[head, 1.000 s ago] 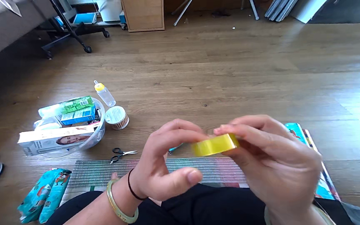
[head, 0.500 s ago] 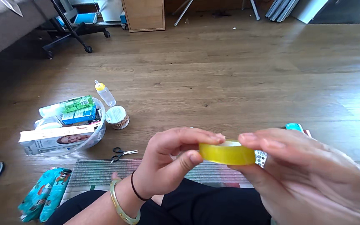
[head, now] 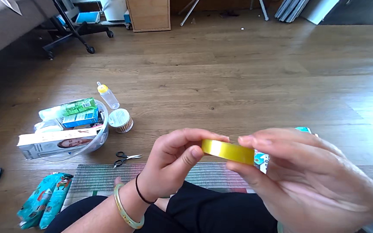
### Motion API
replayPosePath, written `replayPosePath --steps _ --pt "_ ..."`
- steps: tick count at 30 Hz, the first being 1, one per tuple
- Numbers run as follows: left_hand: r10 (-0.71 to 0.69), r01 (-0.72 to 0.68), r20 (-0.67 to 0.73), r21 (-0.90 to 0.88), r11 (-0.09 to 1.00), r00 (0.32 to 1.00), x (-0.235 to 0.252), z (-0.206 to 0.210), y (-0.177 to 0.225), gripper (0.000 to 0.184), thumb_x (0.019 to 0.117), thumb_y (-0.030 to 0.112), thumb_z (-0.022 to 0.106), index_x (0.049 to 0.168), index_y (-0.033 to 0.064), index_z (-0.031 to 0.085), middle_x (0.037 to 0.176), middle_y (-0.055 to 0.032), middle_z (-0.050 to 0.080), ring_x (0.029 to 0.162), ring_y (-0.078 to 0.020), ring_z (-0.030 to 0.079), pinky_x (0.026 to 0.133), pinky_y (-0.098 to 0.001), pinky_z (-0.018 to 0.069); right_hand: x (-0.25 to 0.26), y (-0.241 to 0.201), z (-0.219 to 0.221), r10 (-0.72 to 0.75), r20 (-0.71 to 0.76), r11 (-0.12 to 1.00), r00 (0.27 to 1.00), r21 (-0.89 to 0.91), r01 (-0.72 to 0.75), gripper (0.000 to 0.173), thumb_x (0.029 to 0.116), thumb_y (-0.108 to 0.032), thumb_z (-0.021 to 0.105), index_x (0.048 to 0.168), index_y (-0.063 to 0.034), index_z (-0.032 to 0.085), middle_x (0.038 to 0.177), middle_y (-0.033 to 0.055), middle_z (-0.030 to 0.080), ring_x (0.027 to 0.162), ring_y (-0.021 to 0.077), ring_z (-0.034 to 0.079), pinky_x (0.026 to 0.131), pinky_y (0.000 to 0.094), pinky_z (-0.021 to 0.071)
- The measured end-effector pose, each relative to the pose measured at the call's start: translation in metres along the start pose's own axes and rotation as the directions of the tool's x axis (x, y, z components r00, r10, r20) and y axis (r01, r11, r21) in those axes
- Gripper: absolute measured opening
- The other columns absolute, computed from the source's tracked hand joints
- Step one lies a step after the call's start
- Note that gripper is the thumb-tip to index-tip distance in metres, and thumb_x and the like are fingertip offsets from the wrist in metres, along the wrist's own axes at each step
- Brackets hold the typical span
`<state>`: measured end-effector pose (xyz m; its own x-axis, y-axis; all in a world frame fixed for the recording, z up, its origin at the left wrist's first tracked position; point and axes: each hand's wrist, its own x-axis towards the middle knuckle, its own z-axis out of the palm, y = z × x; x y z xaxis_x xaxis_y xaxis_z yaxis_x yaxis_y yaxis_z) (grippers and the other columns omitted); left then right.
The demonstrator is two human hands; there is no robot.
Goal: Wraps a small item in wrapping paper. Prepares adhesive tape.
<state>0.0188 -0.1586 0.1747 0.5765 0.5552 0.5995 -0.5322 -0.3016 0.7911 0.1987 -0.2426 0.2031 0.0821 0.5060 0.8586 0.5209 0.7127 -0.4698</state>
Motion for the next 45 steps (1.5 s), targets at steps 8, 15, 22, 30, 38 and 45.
replayPosePath --steps 8,15,22,30,38,45 --pt "-0.274 0.212 0.008 -0.656 0.724 0.962 -0.008 0.022 -0.005 0.027 0.1105 0.019 0.046 0.131 0.0144 0.064 0.130 -0.0090 0.069 0.110 -0.0128 0.071 0.094 -0.0261 0.0584 -0.004 -0.005 0.007 0.050 -0.007 0.998 0.999 0.036 -0.049 0.056 0.0835 -0.022 0.087 0.133 -0.0210 0.061 0.111 -0.0077 0.075 0.099 0.0102 0.073 0.085 0.0253 0.0649" --pt "-0.365 0.254 0.063 -0.825 0.504 0.929 -0.016 0.036 -0.006 0.026 0.1088 0.016 0.050 0.129 0.0116 0.066 0.121 -0.0116 0.071 0.106 -0.0138 0.072 0.095 -0.0262 0.0571 -0.007 -0.010 0.007 0.040 0.021 0.999 0.999 -0.018 -0.040 0.060 0.0850 -0.022 0.087 0.137 -0.0232 0.057 0.114 -0.0066 0.074 0.100 0.0131 0.074 0.084 0.0271 0.0654" --pt "-0.396 0.287 0.127 -0.881 0.377 0.909 -0.023 0.042 -0.010 0.026 0.1094 0.014 0.047 0.128 0.0092 0.064 0.114 -0.0102 0.072 0.105 -0.0145 0.071 0.096 -0.0283 0.0565 -0.012 -0.014 0.009 0.045 -0.026 0.996 0.999 -0.078 -0.047 0.068 0.0861 -0.025 0.086 0.144 -0.0271 0.050 0.113 -0.0112 0.074 0.091 0.0070 0.073 0.073 0.0190 0.0636" --pt "-0.374 0.264 0.034 -0.768 0.584 0.927 -0.019 0.036 -0.012 0.033 0.1087 0.017 0.048 0.138 0.0167 0.063 0.133 -0.0082 0.067 0.119 -0.0160 0.066 0.104 -0.0319 0.0529 -0.013 -0.012 0.011 -0.004 -0.045 0.986 0.999 -0.166 -0.004 0.061 0.0869 -0.019 0.085 0.139 -0.0227 0.053 0.115 -0.0080 0.074 0.098 0.0106 0.074 0.080 0.0223 0.0651" --pt "-0.055 0.043 -0.082 -0.134 0.990 0.995 -0.005 0.012 0.001 0.032 0.1098 0.032 0.047 0.130 0.0158 0.066 0.130 -0.0007 0.067 0.121 -0.0127 0.064 0.104 -0.0315 0.0541 -0.006 -0.012 0.006 -0.049 0.099 0.972 0.994 -0.226 0.070 0.027 0.0924 -0.026 0.079 0.116 -0.0181 0.068 0.109 -0.0051 0.069 0.101 0.0053 0.067 0.083 0.0184 0.0576" --pt "-0.028 0.028 -0.084 0.000 1.000 0.996 -0.003 0.009 0.006 0.032 0.1096 0.031 0.047 0.122 0.0120 0.068 0.119 0.0007 0.070 0.112 -0.0076 0.066 0.096 -0.0253 0.0560 -0.003 -0.012 0.003 -0.033 0.187 0.974 0.982 -0.216 0.074 0.021 0.0951 -0.029 0.076 0.112 -0.0167 0.075 0.102 -0.0029 0.061 0.095 0.0011 0.061 0.081 0.0132 0.0532"
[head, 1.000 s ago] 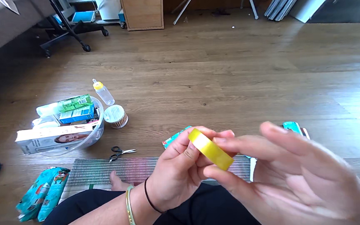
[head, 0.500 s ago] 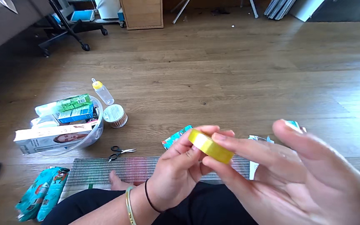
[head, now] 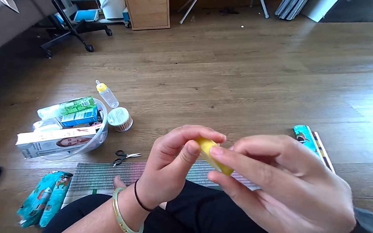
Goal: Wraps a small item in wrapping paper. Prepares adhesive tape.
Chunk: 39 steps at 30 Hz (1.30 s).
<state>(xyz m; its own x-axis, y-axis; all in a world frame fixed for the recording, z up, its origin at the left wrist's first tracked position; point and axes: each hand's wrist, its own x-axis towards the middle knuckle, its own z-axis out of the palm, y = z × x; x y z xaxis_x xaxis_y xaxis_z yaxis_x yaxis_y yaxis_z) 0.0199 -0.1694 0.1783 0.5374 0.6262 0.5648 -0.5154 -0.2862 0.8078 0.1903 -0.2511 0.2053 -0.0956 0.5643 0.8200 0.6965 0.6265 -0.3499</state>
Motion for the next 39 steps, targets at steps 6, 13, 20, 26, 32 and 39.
replayPosePath --steps 6,13,20,26,32,39 --pt "-0.005 0.006 0.017 -0.052 0.999 1.000 0.000 0.001 0.001 0.031 0.1100 0.031 0.046 0.123 0.0115 0.067 0.122 -0.0021 0.068 0.117 -0.0128 0.065 0.100 -0.0292 0.0556 -0.006 -0.002 0.000 -0.049 -0.059 0.997 0.997 -0.055 0.045 0.017 0.0931 -0.025 0.079 0.106 -0.0161 0.074 0.105 -0.0012 0.066 0.095 0.0050 0.066 0.078 0.0158 0.0568" --pt "-0.051 0.055 0.024 -0.208 0.976 0.998 -0.002 0.004 0.000 0.030 0.1106 0.030 0.044 0.124 0.0122 0.065 0.130 -0.0053 0.066 0.122 -0.0173 0.065 0.101 -0.0326 0.0567 -0.009 -0.003 -0.005 -0.126 -0.076 0.991 0.989 -0.054 0.123 0.018 0.0906 -0.022 0.082 0.102 -0.0127 0.073 0.110 -0.0006 0.069 0.105 0.0093 0.068 0.088 0.0202 0.0595" --pt "-0.232 0.182 0.050 -0.784 0.593 0.971 -0.006 0.015 -0.001 0.028 0.1112 0.021 0.043 0.132 0.0148 0.061 0.149 -0.0131 0.056 0.130 -0.0250 0.062 0.103 -0.0349 0.0545 -0.007 0.001 0.008 0.017 -0.162 0.997 0.987 0.071 -0.006 0.043 0.0851 -0.023 0.086 0.121 -0.0172 0.063 0.112 -0.0034 0.072 0.104 0.0122 0.071 0.088 0.0279 0.0632" --pt "-0.331 0.239 0.089 -0.863 0.446 0.939 -0.011 0.025 -0.002 0.029 0.1112 0.017 0.042 0.132 0.0137 0.062 0.150 -0.0145 0.055 0.127 -0.0230 0.064 0.101 -0.0313 0.0545 -0.010 -0.001 0.010 -0.001 -0.221 1.000 0.975 0.028 0.007 0.036 0.0862 -0.020 0.085 0.116 -0.0172 0.065 0.104 -0.0043 0.075 0.095 0.0115 0.073 0.080 0.0258 0.0639" --pt "-0.359 0.273 0.116 -0.864 0.424 0.926 -0.015 0.030 -0.006 0.032 0.1114 0.019 0.042 0.136 0.0138 0.061 0.146 -0.0150 0.059 0.127 -0.0238 0.064 0.106 -0.0331 0.0519 -0.010 -0.002 0.009 -0.013 -0.237 0.999 0.972 0.026 0.020 0.038 0.0878 -0.019 0.083 0.120 -0.0177 0.063 0.104 -0.0037 0.076 0.093 0.0119 0.074 0.079 0.0255 0.0641" --pt "-0.364 0.290 0.138 -0.866 0.407 0.921 -0.018 0.031 -0.009 0.028 0.1108 0.017 0.044 0.130 0.0127 0.063 0.139 -0.0147 0.063 0.120 -0.0212 0.068 0.101 -0.0310 0.0546 -0.008 -0.004 0.009 -0.004 -0.251 1.000 0.968 0.014 0.007 0.039 0.0883 -0.018 0.083 0.122 -0.0175 0.063 0.106 -0.0053 0.076 0.095 0.0103 0.074 0.079 0.0236 0.0644"
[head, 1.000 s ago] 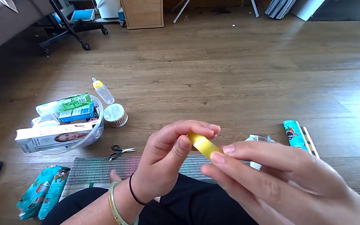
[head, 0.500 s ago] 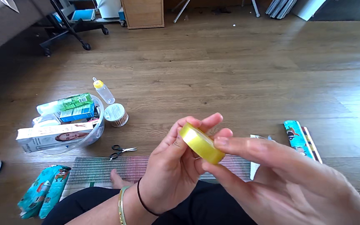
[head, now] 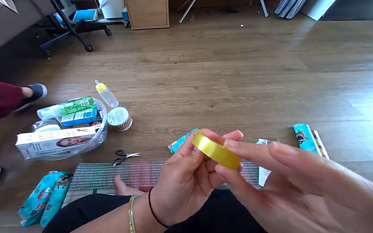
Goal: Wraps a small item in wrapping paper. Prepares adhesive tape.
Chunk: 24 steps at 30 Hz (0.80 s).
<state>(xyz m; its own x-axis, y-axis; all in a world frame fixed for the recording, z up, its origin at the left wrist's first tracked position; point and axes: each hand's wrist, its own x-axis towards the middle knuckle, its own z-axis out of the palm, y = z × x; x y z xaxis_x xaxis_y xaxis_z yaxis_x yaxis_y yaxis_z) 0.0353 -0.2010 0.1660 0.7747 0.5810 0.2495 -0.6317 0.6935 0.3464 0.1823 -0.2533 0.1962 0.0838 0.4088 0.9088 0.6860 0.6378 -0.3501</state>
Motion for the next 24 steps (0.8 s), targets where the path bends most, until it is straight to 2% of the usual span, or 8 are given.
replayPosePath --steps 5,7,9,11,12,14,19,24 --pt "0.067 -0.068 0.017 0.103 0.992 0.998 0.003 0.000 0.007 0.031 0.1113 0.022 0.043 0.136 0.0159 0.062 0.147 -0.0156 0.058 0.126 -0.0243 0.064 0.104 -0.0332 0.0534 -0.001 0.001 0.001 0.019 -0.023 0.999 1.000 0.028 -0.019 0.037 0.0877 -0.017 0.082 0.119 -0.0182 0.063 0.105 -0.0059 0.075 0.096 0.0108 0.074 0.079 0.0243 0.0654" --pt "0.136 -0.148 0.058 0.340 0.929 0.989 0.004 -0.002 0.011 0.035 0.1109 0.031 0.043 0.142 0.0190 0.054 0.152 -0.0118 0.054 0.132 -0.0232 0.060 0.108 -0.0350 0.0504 0.000 0.002 0.000 0.016 -0.015 1.000 1.000 0.017 -0.015 0.039 0.0873 -0.017 0.083 0.120 -0.0178 0.062 0.105 -0.0056 0.075 0.095 0.0109 0.074 0.079 0.0248 0.0656" --pt "0.235 -0.262 0.135 0.687 0.678 0.963 0.007 -0.005 0.020 0.045 0.1096 0.044 0.042 0.149 0.0230 0.047 0.154 -0.0043 0.051 0.135 -0.0193 0.056 0.108 -0.0346 0.0501 0.000 0.002 -0.001 0.015 -0.006 0.999 1.000 -0.038 -0.015 0.041 0.0876 -0.018 0.082 0.122 -0.0181 0.061 0.106 -0.0065 0.074 0.094 0.0094 0.073 0.078 0.0232 0.0640" --pt "0.316 -0.351 0.232 0.848 0.398 0.920 0.008 -0.005 0.029 0.039 0.1087 0.039 0.048 0.142 0.0207 0.057 0.145 -0.0004 0.059 0.128 -0.0154 0.060 0.105 -0.0325 0.0536 0.001 0.001 0.000 0.023 -0.005 0.997 1.000 -0.075 -0.023 0.041 0.0882 -0.019 0.081 0.123 -0.0186 0.059 0.107 -0.0073 0.074 0.096 0.0090 0.072 0.079 0.0230 0.0624" --pt "0.338 -0.377 0.262 0.861 0.342 0.904 0.009 -0.004 0.031 0.032 0.1074 0.032 0.053 0.133 0.0175 0.065 0.138 -0.0005 0.064 0.124 -0.0144 0.063 0.102 -0.0313 0.0553 0.002 0.000 0.000 0.025 -0.001 0.998 1.000 -0.060 -0.025 0.041 0.0886 -0.019 0.081 0.123 -0.0187 0.059 0.107 -0.0068 0.074 0.097 0.0094 0.072 0.079 0.0231 0.0627" --pt "0.339 -0.388 0.266 0.843 0.372 0.903 0.008 -0.003 0.032 0.025 0.1063 0.025 0.056 0.125 0.0144 0.069 0.131 -0.0021 0.067 0.122 -0.0152 0.065 0.102 -0.0315 0.0563 0.003 -0.002 0.000 0.023 0.006 1.000 1.000 -0.003 -0.023 0.040 0.0891 -0.019 0.082 0.123 -0.0180 0.060 0.108 -0.0056 0.073 0.097 0.0109 0.072 0.079 0.0240 0.0637" --pt "0.234 -0.262 0.123 0.567 0.781 0.964 0.006 0.001 0.020 0.026 0.1088 0.023 0.050 0.130 0.0158 0.064 0.136 -0.0082 0.065 0.124 -0.0190 0.066 0.100 -0.0328 0.0574 0.003 -0.001 -0.004 0.007 0.016 0.999 1.000 0.052 -0.008 0.039 0.0881 -0.020 0.083 0.121 -0.0178 0.063 0.112 -0.0056 0.073 0.105 0.0121 0.072 0.086 0.0259 0.0639" --pt "0.211 -0.252 0.139 0.468 0.847 0.968 0.005 0.004 0.016 0.026 0.1093 0.019 0.049 0.131 0.0147 0.063 0.142 -0.0103 0.062 0.129 -0.0216 0.063 0.104 -0.0337 0.0548 0.004 -0.001 -0.010 -0.034 0.026 0.999 0.999 -0.017 0.034 0.022 0.0902 -0.024 0.081 0.107 -0.0164 0.069 0.106 -0.0068 0.071 0.103 0.0088 0.069 0.086 0.0232 0.0609"
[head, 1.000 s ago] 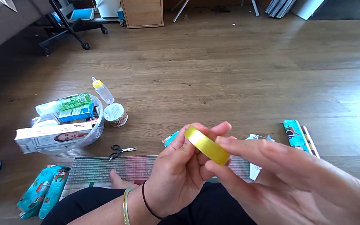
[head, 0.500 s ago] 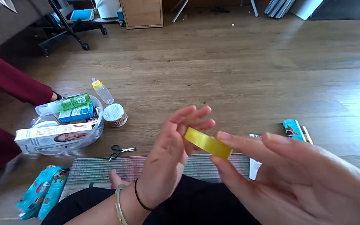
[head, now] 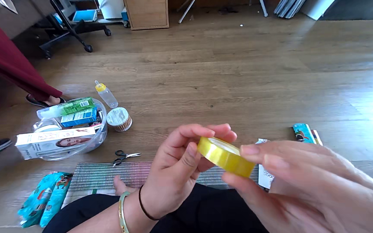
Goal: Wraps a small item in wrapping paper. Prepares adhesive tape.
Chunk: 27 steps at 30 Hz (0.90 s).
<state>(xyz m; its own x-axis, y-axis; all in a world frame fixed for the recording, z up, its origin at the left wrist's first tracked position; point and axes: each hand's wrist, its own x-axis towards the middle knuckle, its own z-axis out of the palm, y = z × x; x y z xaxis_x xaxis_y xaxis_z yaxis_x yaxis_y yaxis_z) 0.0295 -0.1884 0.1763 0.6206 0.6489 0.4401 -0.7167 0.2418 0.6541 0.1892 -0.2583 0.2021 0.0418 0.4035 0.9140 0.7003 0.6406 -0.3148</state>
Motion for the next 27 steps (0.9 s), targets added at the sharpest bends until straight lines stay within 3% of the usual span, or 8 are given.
replayPosePath --steps 13,21,23,27 --pt "-0.086 0.087 0.012 -0.199 0.976 0.996 -0.002 0.002 -0.003 0.027 0.1098 0.016 0.047 0.132 0.0123 0.061 0.146 -0.0135 0.058 0.130 -0.0225 0.062 0.104 -0.0322 0.0538 -0.001 0.000 0.000 -0.008 0.006 1.000 1.000 -0.004 0.008 0.021 0.0911 -0.026 0.081 0.106 -0.0164 0.069 0.107 -0.0065 0.072 0.102 0.0090 0.070 0.085 0.0235 0.0614" --pt "-0.095 0.095 0.012 -0.209 0.973 0.995 -0.002 0.002 -0.005 0.027 0.1096 0.015 0.047 0.133 0.0122 0.061 0.145 -0.0142 0.058 0.130 -0.0226 0.062 0.105 -0.0330 0.0530 -0.002 0.001 0.000 0.011 0.007 1.000 1.000 0.008 -0.011 0.020 0.0910 -0.023 0.081 0.107 -0.0160 0.070 0.109 -0.0050 0.074 0.103 0.0109 0.071 0.086 0.0242 0.0624" --pt "-0.075 0.075 0.009 -0.105 0.992 0.997 -0.001 -0.001 -0.004 0.028 0.1098 0.016 0.047 0.134 0.0129 0.061 0.145 -0.0133 0.059 0.131 -0.0227 0.061 0.107 -0.0349 0.0516 -0.001 0.001 0.000 0.021 0.003 0.999 1.000 0.030 -0.021 0.021 0.0905 -0.023 0.081 0.107 -0.0161 0.069 0.108 -0.0047 0.075 0.103 0.0117 0.072 0.085 0.0249 0.0630" --pt "0.020 -0.028 0.027 0.336 0.941 0.999 0.004 -0.013 0.004 0.033 0.1092 0.022 0.049 0.141 0.0172 0.054 0.146 -0.0070 0.057 0.136 -0.0221 0.054 0.114 -0.0398 0.0461 0.004 0.005 -0.004 0.040 0.036 0.996 0.999 0.073 -0.042 0.025 0.0915 -0.023 0.081 0.107 -0.0149 0.062 0.109 -0.0037 0.074 0.102 0.0135 0.073 0.085 0.0256 0.0641"
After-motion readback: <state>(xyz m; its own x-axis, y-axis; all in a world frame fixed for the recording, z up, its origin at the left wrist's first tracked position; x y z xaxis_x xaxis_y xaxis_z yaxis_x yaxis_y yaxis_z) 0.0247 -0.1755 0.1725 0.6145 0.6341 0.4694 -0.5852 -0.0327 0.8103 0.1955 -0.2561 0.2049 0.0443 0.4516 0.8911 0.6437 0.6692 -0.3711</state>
